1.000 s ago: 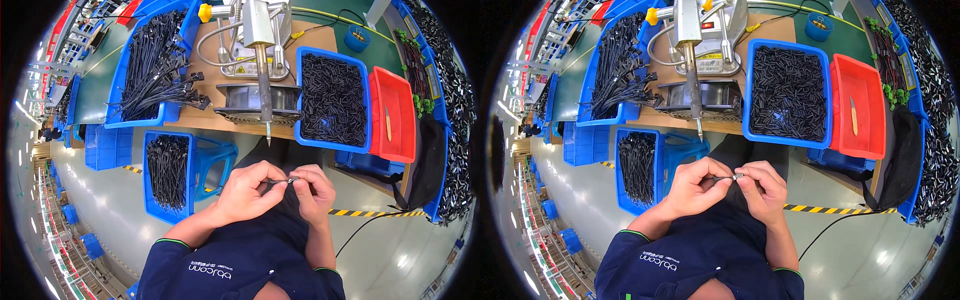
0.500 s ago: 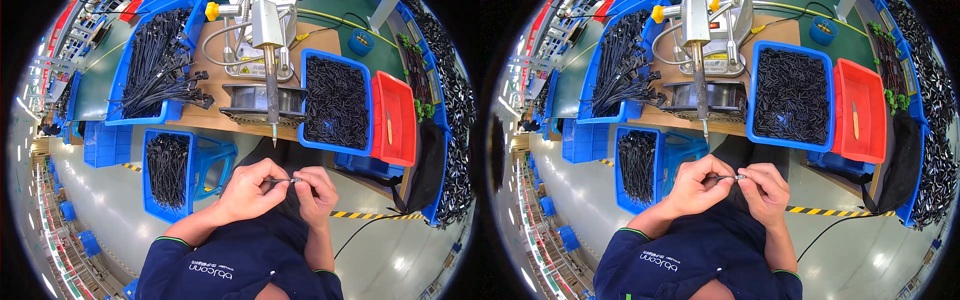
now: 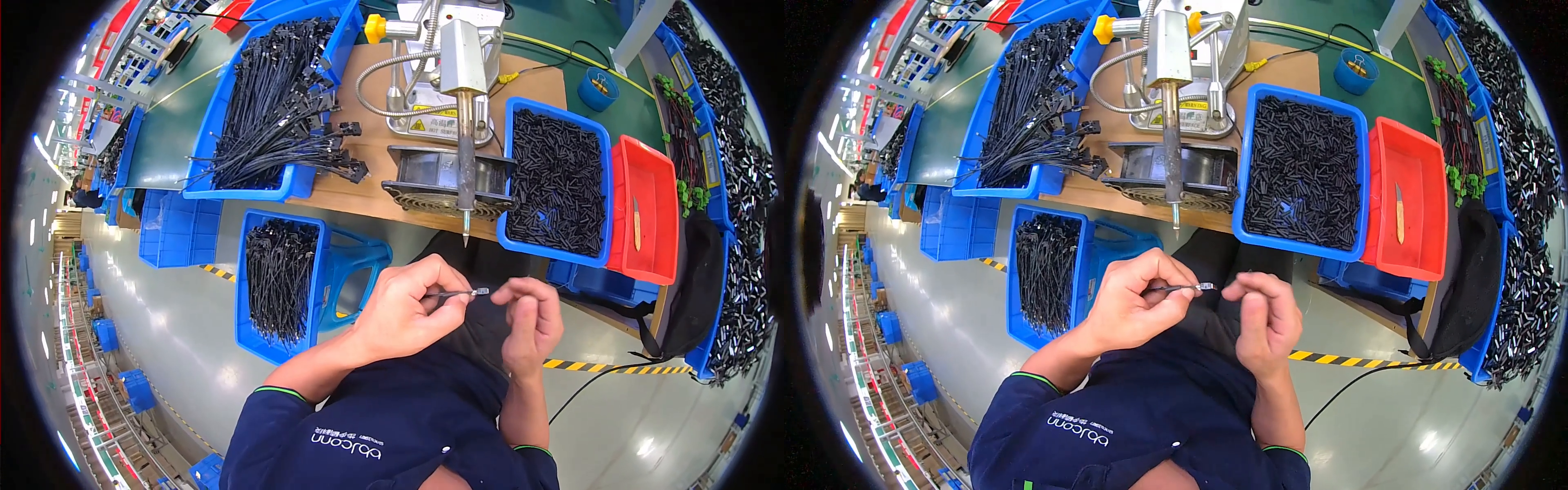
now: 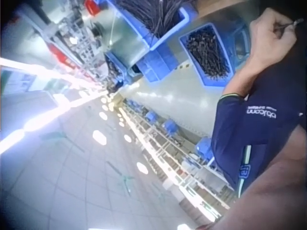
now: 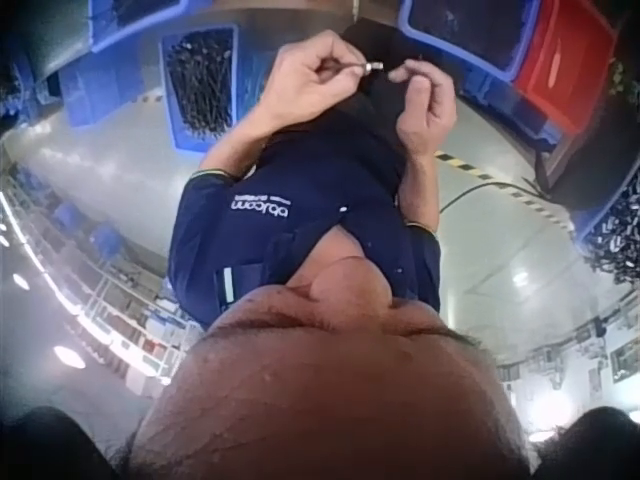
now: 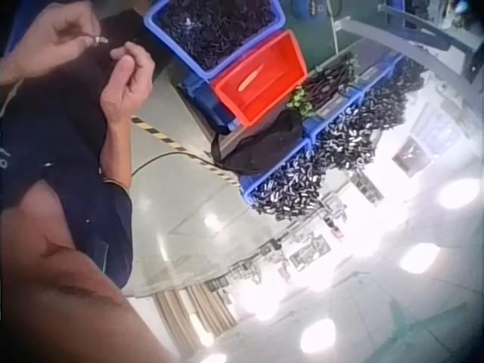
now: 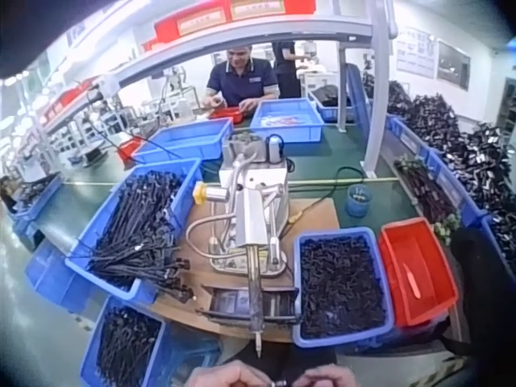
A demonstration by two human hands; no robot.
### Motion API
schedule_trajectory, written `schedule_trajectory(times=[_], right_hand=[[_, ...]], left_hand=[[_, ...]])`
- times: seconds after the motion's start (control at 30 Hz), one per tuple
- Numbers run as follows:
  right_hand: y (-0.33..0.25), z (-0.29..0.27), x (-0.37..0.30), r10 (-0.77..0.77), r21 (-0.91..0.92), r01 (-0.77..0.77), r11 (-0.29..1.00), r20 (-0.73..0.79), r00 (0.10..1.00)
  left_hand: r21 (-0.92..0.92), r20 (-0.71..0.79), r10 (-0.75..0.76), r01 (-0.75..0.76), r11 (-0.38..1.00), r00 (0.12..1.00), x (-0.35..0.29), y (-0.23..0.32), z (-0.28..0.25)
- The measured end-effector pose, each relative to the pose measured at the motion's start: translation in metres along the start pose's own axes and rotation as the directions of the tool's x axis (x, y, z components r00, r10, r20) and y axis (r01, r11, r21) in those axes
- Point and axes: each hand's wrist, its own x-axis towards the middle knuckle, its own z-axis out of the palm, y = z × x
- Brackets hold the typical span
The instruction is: The person assembles small electronic components by hand at a production station, using a screwdriver and a precision tool to connect black components and white connector pieces from blue and red bins into assembly station fixtures.
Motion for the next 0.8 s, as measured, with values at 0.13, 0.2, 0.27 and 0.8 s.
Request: schedule_trajectory(times=[0.13, 0.2, 0.27, 0.8], right_hand=[[-0.022, 0.001, 0.005, 0.037, -0.079, -0.044, 0.996, -0.088, 0.995], [-0.035, 0.006, 0.006, 0.124, -0.087, -0.131, 0.988, -0.081, 0.989], [-0.043, 0.01, 0.005, 0.109, -0.082, -0.114, 0.99, -0.071, 0.992], [-0.037, 0.034, 0.033, -0.309, -0.351, 0.303, 0.886, 0.042, 0.95]], left_hand=[[0.083, -0.03, 0.05, -0.048, 0.995, 0.998, 0.004, 0.011, -0.011], [0.108, -0.017, 0.045, -0.043, 0.993, 0.999, 0.006, 0.015, -0.015], [0.119, -0.006, 0.092, -0.091, 0.989, 0.996, 0.007, 0.02, -0.017], [0.125, -0.009, 0.056, -0.055, 0.991, 0.998, 0.01, 0.023, -0.02]])
